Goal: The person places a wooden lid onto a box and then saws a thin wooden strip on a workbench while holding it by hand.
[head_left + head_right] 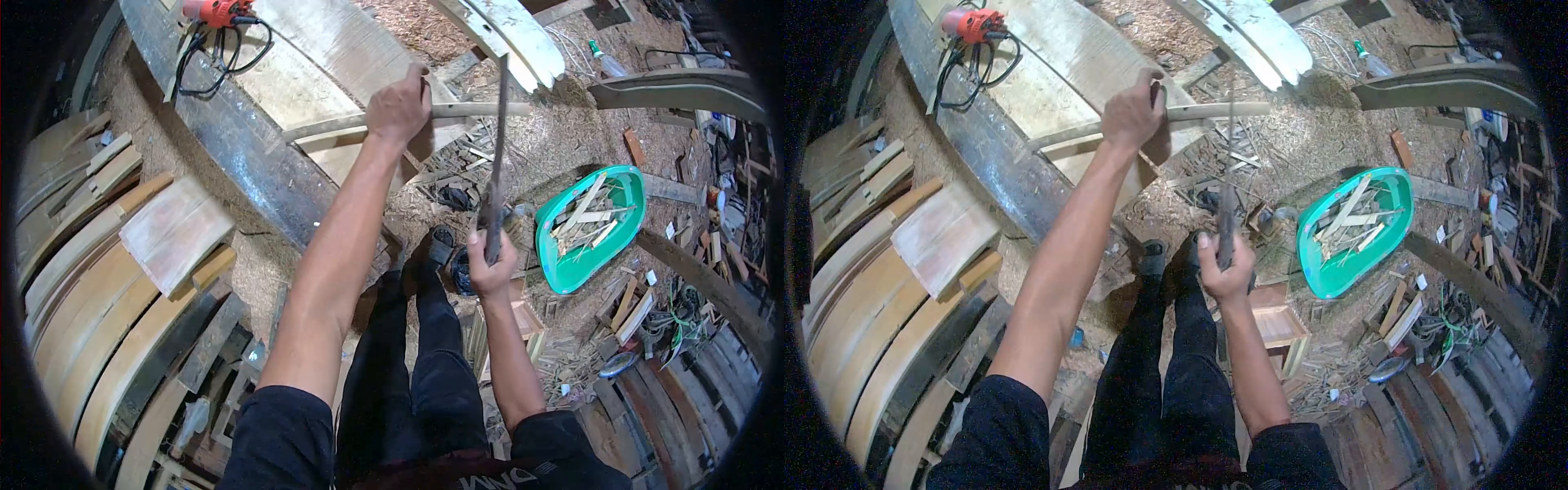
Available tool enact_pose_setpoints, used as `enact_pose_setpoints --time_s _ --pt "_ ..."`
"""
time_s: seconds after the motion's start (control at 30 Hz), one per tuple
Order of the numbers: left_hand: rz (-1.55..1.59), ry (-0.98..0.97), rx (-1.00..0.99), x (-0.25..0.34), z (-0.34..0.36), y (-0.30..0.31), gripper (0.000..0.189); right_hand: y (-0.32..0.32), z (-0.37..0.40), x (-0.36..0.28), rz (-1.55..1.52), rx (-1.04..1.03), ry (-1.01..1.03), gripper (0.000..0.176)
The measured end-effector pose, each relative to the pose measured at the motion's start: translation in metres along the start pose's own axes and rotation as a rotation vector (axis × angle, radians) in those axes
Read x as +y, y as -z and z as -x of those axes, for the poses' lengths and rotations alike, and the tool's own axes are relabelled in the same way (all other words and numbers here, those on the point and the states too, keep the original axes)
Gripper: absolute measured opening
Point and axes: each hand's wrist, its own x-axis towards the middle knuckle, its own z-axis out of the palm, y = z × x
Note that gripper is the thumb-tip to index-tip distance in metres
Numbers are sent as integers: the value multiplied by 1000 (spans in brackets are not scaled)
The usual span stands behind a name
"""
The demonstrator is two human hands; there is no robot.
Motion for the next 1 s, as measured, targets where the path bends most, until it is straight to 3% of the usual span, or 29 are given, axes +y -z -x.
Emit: enact_pose_setpoints --time_s 0.07,0.1,0.2,0.23,0.33,0.37,0.83,1.0 --pt "26 -168 171 7 4 -22 17 -2 7 4 -38 -15 -20 30" --pt "41 21 -14 19 5 -16 21 -2 6 1 -29 -24 6 28" --pt "-88 36 191 20 6 -20 27 -4 0 10 -43 -63 68 26" --pt "95 108 84 18 6 -18 40 -6 -3 9 -62 -48 69 25" --pt "-3 222 373 19 -4 -30 50 -7 -16 12 -49 -81 53 26" --pt "-13 251 358 15 -5 -34 57 -8 -21 15 -43 -91 44 28" --pt "-294 314 231 20 -13 -40 53 -11 -50 13 -58 -190 -41 29" --pt "-308 313 233 21 -12 -39 52 -20 -49 5 -7 -118 4 29"
